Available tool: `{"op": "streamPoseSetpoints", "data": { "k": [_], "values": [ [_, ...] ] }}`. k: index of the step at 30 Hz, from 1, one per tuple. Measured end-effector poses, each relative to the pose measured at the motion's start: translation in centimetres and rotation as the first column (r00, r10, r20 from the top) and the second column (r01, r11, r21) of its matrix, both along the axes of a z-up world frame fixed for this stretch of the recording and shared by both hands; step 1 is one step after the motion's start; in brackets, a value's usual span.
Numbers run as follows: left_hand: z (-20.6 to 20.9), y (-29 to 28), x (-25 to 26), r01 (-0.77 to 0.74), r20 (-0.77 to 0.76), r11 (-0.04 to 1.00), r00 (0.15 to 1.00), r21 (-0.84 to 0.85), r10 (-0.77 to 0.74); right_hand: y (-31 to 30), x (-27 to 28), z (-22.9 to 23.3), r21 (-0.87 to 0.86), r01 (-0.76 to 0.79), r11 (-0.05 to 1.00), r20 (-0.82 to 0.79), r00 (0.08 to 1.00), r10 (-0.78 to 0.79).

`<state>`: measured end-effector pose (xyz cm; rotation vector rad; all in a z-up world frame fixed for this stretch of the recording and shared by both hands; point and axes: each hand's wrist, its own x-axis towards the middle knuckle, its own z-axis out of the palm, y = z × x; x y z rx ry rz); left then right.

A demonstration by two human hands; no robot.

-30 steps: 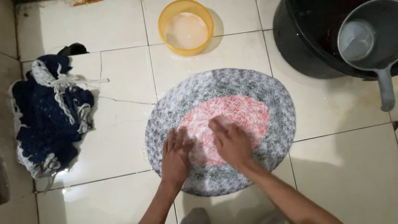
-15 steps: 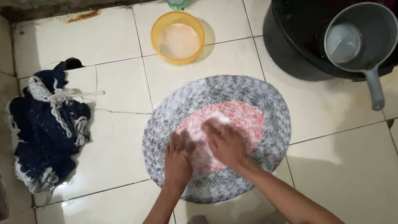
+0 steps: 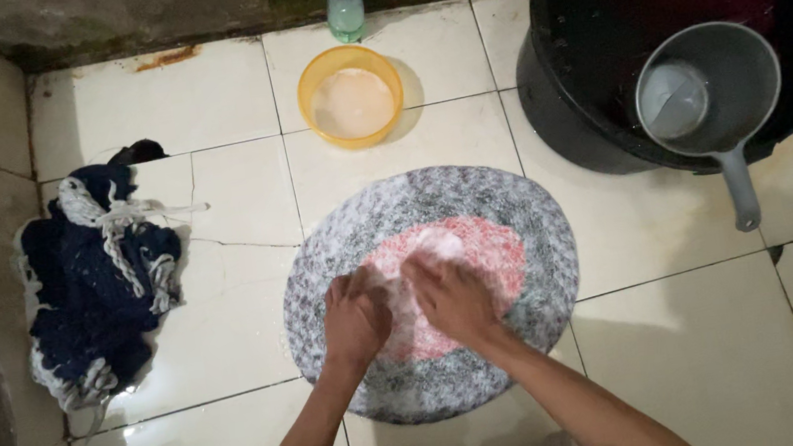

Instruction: The person scrubs a rug on the floor using a bar of soap.

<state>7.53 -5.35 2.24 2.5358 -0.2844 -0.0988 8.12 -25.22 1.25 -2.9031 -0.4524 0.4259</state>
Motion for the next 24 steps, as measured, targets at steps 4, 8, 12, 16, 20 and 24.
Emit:
{"op": "streamPoseSetpoints", "data": {
  "k": [4,8,12,16,20,24],
  "values": [
    [-0.4,0.0,1.2,0.053,-0.139,0.98,0.99,0.194,-0.026,-2.7,-0.6,0.0,0.046,-0.239,0.97,0.428,0.882,0.197],
    [-2.6,-0.4,2.5,0.073,0.005,0.989,0.997,0.125,-0.075,-3.3,3.4,-0.2,0.134,0.002,0.991,0.232,0.972,-0.033],
    [-3.6,-1.3,4.6,0.111,-0.016,0.966,0.994,0.233,-0.11,-1.0,3.6,-1.2,0.109,0.16,0.981,0.087,0.982,-0.17],
    [-2.4,-1.4,5.3,0.138,-0.18,0.955,0.979,0.263,-0.092,-3.1,1.7,-1.4,-0.033,-0.105,0.994,0.288,0.951,0.11],
    [-1.5,-1.6,6.0,0.162,-0.268,0.941,0.96,0.296,-0.08,-5.1,4.7,-0.7,0.114,-0.054,0.992,0.221,0.975,0.028],
    [-1.4,-1.8,6.2,0.161,-0.254,0.941,0.964,0.297,-0.084,-3.1,6.6,-1.3,0.045,0.18,0.983,0.115,0.976,-0.184]
  ]
}}
